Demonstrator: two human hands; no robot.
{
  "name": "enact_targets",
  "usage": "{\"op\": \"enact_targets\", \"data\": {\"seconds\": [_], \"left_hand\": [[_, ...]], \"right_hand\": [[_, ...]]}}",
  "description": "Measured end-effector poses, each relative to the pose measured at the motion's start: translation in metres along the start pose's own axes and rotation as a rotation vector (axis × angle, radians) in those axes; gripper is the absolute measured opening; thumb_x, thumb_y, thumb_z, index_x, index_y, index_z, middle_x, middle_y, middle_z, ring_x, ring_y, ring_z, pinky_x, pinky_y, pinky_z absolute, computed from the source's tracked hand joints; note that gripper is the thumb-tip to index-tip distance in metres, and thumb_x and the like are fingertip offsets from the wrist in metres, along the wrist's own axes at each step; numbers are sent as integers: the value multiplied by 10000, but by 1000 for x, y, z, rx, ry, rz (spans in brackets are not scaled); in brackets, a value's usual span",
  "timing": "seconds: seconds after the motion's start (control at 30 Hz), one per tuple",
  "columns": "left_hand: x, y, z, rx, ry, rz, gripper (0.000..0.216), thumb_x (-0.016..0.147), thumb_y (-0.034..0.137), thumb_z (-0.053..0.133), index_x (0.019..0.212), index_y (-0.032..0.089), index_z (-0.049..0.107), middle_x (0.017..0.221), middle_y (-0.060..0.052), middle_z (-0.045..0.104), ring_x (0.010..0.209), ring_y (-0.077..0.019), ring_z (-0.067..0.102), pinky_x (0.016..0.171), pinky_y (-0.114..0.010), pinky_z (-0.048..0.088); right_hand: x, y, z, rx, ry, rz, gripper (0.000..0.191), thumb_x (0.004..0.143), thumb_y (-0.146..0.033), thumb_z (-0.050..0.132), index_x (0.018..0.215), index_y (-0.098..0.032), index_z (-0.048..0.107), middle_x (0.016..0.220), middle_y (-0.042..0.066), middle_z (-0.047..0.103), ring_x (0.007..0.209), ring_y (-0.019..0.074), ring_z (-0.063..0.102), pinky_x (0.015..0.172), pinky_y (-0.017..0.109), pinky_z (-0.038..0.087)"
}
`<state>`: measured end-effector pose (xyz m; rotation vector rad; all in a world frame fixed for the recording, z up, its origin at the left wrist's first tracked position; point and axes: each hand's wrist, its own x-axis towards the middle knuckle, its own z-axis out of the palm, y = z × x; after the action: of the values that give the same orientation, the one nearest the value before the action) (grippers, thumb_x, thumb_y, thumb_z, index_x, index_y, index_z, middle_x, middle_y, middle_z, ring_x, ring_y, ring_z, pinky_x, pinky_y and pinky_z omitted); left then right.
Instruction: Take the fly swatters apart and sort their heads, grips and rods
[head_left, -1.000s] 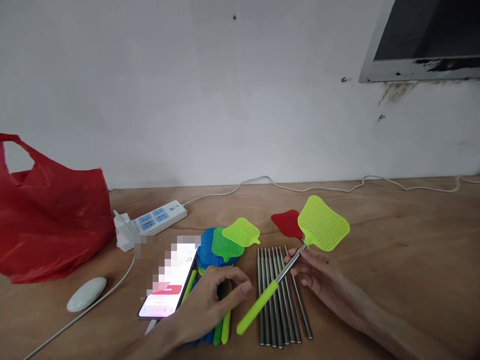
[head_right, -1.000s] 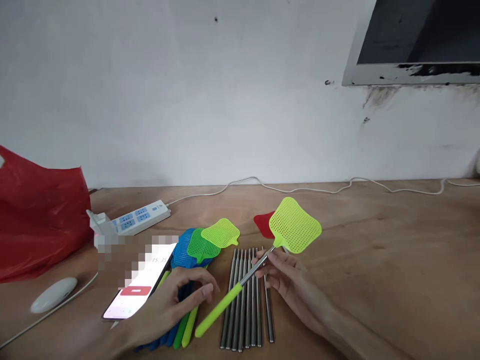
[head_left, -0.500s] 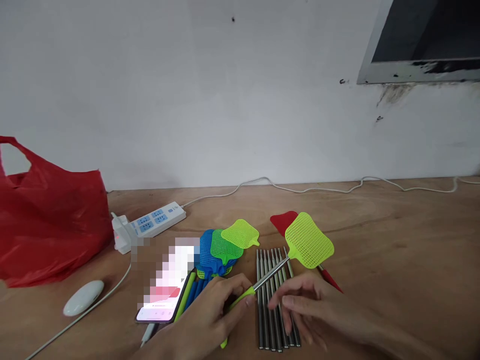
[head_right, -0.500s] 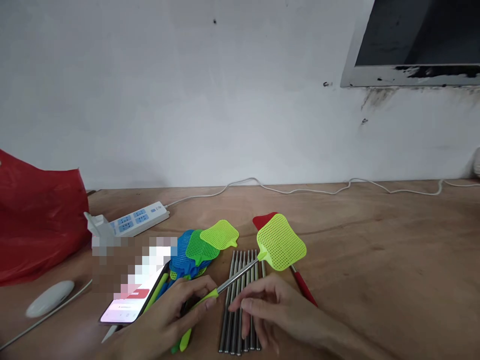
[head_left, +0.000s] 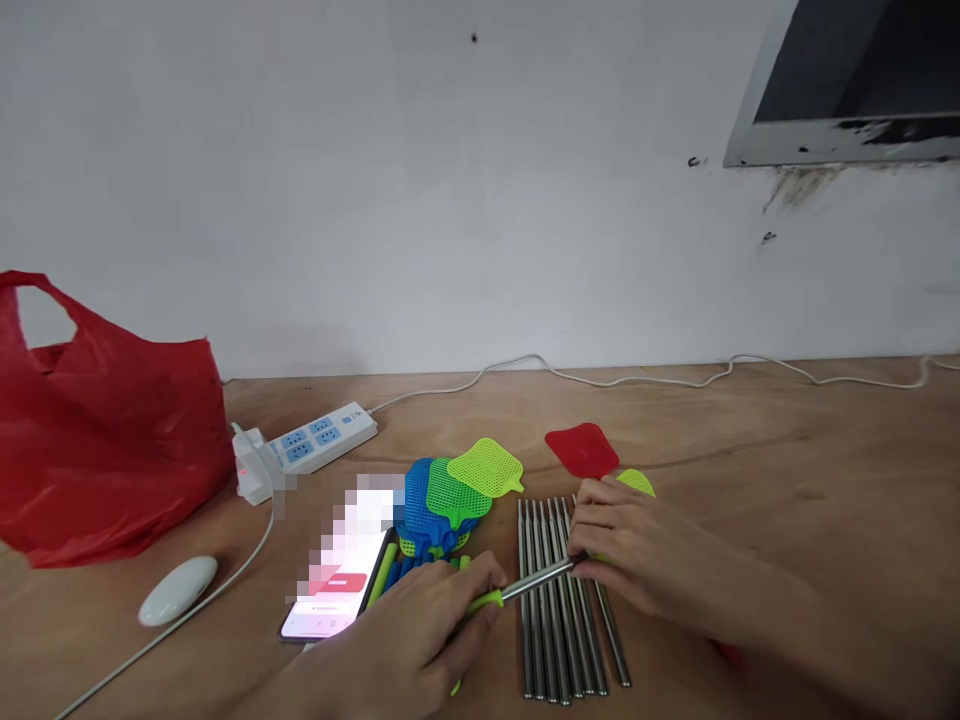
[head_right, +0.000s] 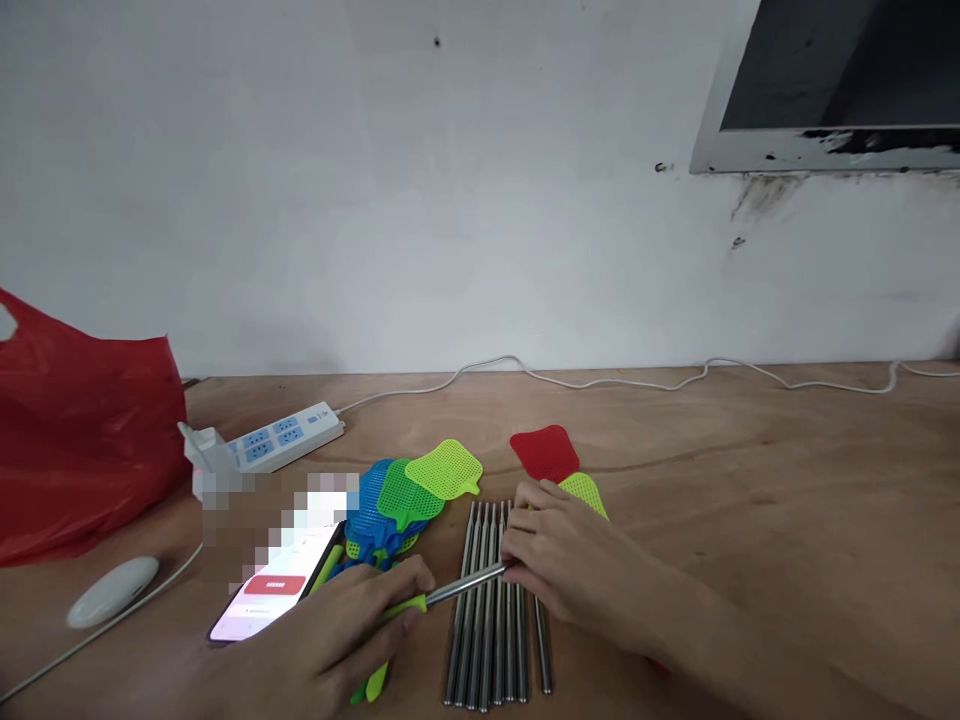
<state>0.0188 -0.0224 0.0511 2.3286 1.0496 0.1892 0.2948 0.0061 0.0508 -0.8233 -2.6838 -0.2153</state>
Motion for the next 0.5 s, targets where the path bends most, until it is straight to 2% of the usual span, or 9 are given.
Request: {"op": "enact_targets", "data": {"seconds": [0.13, 0.27, 0.4, 0.5], "left_hand": [[5, 10, 3, 182, -11, 5, 245, 1054, 350, 324, 1008, 230, 532, 844, -17, 649, 738, -209, 598, 636, -303, 400], [10, 12, 11, 320, -2, 29, 270, 1063, 335, 325, 961, 225, 549, 801, -20, 677, 669, -218, 624, 571, -299, 360], [11, 6, 15, 432, 42, 30, 282, 1067, 309, 320, 971, 226, 572, 762, -18, 693, 608, -227, 635, 513, -297, 318], [7, -2, 11, 469, 101, 48, 351, 1079, 341, 263, 966, 225, 574, 733, -17, 697, 581, -228, 633, 500, -299, 314]], "right_hand": [[1, -9, 9, -16, 8, -29, 177, 830, -239, 770, 766, -188, 614, 766, -6, 656, 825, 221, 569, 770, 373, 479], [-7, -16, 13, -47, 37, -28, 103, 906, -206, 664, 816, -189, 616, 812, 12, 650, 860, 227, 559, 830, 391, 450], [-19, -6, 7, -75, 77, -15, 153, 925, -100, 535, 824, -189, 609, 825, 26, 637, 894, 228, 559, 925, 424, 414], [-34, 8, 1, -55, 138, 63, 196, 923, -71, 485, 859, -200, 619, 843, 37, 642, 888, 229, 559, 873, 411, 423]]}}
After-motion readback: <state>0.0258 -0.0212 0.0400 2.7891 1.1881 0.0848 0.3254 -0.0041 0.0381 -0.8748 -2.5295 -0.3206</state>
